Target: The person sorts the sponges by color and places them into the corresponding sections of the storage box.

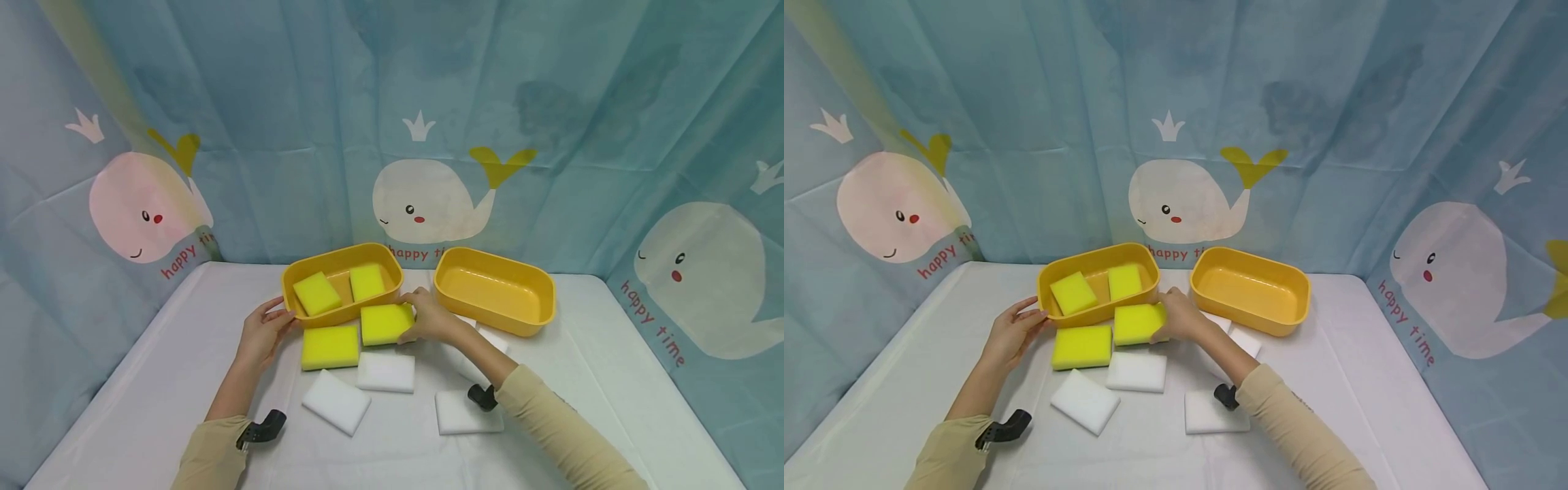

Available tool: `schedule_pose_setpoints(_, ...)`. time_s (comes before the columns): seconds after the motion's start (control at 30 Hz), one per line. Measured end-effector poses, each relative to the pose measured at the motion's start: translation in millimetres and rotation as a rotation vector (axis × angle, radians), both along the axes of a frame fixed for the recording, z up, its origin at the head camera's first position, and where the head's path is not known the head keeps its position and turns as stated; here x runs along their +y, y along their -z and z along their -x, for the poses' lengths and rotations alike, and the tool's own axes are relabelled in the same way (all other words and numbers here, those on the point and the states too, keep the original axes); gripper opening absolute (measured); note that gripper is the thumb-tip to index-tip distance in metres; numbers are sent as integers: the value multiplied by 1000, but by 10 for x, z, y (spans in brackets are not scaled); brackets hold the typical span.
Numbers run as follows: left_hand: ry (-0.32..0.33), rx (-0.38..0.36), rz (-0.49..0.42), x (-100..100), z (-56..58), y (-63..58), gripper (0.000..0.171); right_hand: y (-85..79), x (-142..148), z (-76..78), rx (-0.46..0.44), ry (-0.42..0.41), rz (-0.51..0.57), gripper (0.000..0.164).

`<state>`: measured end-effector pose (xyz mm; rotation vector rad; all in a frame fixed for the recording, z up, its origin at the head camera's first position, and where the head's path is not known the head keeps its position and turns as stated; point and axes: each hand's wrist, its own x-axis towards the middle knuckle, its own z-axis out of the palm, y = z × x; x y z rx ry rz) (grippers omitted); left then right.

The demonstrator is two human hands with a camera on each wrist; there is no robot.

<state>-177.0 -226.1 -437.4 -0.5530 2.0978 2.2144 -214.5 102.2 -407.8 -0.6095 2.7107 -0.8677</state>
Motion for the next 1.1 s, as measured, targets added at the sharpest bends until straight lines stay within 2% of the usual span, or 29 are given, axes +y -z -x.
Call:
schedule_pose_setpoints(0.4,2,7,-16,-4,-8,-2,67,-117,53,-55,10,1,-15,75)
schedule_pose_setpoints(1.1,0,1,-12,3,-18,-18,66,-370,89,-38,40,-21,-23,74)
